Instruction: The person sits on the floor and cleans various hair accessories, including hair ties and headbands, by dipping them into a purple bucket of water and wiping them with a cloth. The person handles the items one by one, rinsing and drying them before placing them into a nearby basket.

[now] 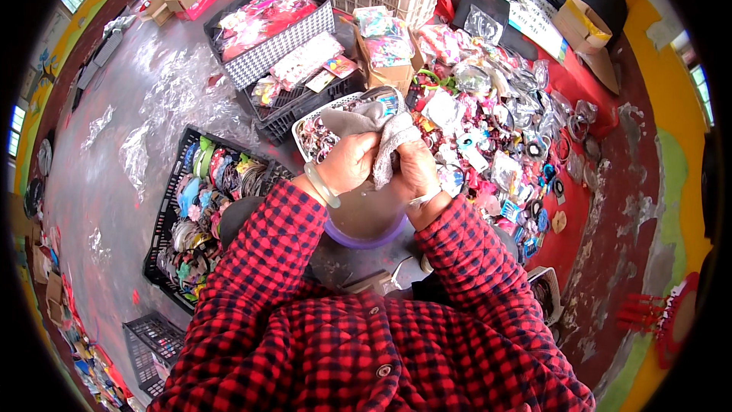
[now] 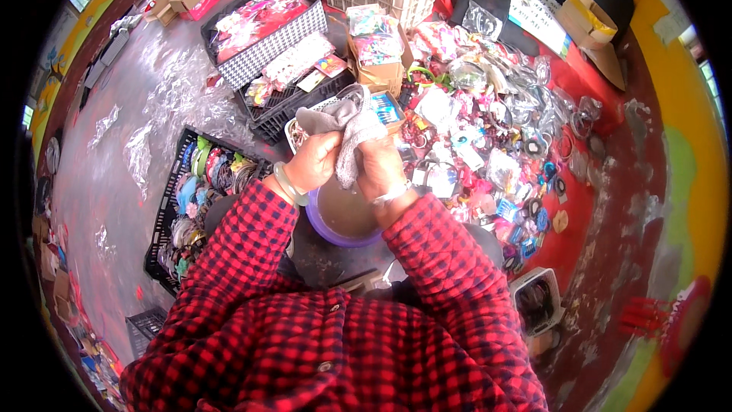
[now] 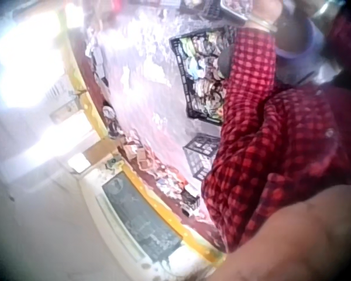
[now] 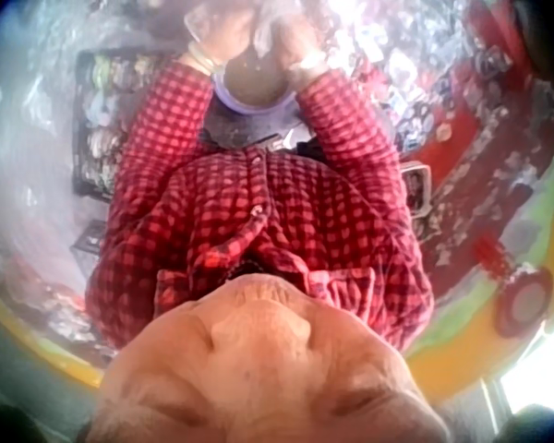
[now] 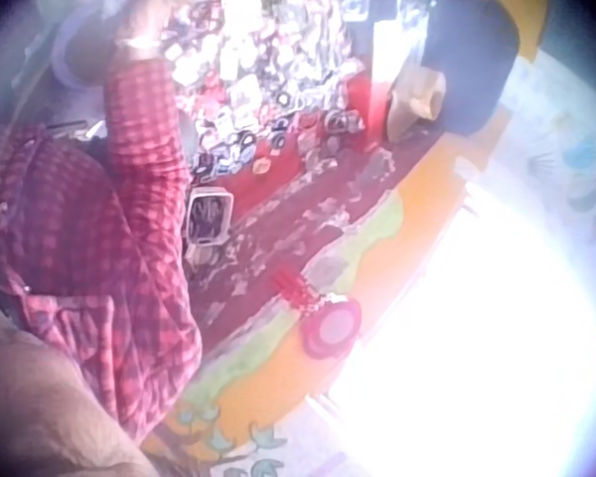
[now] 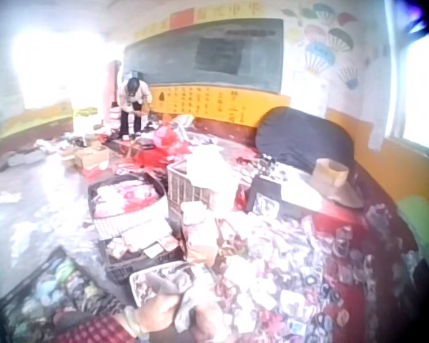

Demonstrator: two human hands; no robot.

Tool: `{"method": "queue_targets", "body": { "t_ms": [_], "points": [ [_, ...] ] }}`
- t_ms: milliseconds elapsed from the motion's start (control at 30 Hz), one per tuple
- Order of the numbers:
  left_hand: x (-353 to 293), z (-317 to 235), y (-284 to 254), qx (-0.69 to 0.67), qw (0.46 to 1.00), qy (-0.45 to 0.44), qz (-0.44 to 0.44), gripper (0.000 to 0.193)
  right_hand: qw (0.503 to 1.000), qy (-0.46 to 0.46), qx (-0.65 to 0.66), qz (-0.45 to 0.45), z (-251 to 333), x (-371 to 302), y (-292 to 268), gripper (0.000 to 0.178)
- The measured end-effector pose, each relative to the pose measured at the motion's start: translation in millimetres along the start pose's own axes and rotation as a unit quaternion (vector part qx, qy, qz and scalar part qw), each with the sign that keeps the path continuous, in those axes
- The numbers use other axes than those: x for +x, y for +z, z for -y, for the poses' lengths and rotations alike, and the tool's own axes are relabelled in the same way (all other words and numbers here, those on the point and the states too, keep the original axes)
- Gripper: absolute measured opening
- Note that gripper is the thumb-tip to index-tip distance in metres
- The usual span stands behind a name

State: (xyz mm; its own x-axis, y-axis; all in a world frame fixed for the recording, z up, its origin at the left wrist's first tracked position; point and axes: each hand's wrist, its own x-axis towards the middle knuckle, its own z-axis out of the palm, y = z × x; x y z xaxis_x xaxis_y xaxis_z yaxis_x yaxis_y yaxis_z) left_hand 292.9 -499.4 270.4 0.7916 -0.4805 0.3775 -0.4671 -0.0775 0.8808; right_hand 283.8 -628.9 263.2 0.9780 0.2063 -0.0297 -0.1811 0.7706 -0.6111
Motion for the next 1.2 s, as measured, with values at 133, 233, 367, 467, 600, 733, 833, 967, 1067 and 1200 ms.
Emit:
{"method": "queue_targets", "body": {
  "t_ms": [133, 233, 367, 467, 600, 733, 833, 967, 1067, 1200],
  "points": [
    [1.6, 6.6, 5.4, 0.086, 0.994, 0.067, 0.011, 0.021, 0.997, 0.043, 0.063, -0.030, 14.4, 6.6, -2.3, 0.024],
    [-0.7, 3.1, 9.3, 0.161, 0.977, 0.136, 0.015, 0.015, 0.992, 0.076, 0.072, -0.074, 24.4, 11.2, -8.7, 0.027],
    [-8.2, -0.3, 3.5, 0.236, 0.958, 0.078, 0.145, 0.011, 0.984, 0.110, 0.058, -0.128, 37.3, 16.9, -16.5, 0.028],
    [-5.5, -12.3, 7.9, 0.222, 0.960, 0.107, 0.135, 0.010, 0.986, 0.114, 0.060, -0.102, 48.1, 19.7, -35.4, 0.026],
    [-7.6, -11.7, 12.4, 0.263, 0.961, 0.045, 0.076, 0.013, 0.984, 0.083, 0.057, -0.147, 40.6, 23.8, -36.9, 0.029],
    [-4.1, 8.6, 15.8, 0.228, 0.973, 0.041, -0.010, 0.014, 0.982, 0.060, 0.069, -0.164, 22.3, 18.1, -25.1, 0.030],
    [-7.8, 12.0, 16.2, 0.173, 0.985, -0.017, -0.018, 0.016, 0.987, 0.043, 0.075, -0.132, 12.6, 17.0, -25.2, 0.031],
    [-4.8, 7.4, 12.2, 0.181, 0.980, 0.085, 0.007, 0.012, 0.978, 0.124, 0.070, -0.155, 31.8, 14.0, -9.0, 0.032],
    [-5.3, 2.6, 7.0, 0.249, 0.963, 0.077, 0.067, 0.009, 0.982, 0.113, 0.103, -0.113, 39.0, 18.3, -25.0, 0.033],
    [-7.0, -8.7, 6.3, 0.244, 0.955, 0.142, 0.088, 0.012, 0.980, 0.128, 0.116, -0.101, 54.4, 28.7, -48.1, 0.032]
  ]
}}
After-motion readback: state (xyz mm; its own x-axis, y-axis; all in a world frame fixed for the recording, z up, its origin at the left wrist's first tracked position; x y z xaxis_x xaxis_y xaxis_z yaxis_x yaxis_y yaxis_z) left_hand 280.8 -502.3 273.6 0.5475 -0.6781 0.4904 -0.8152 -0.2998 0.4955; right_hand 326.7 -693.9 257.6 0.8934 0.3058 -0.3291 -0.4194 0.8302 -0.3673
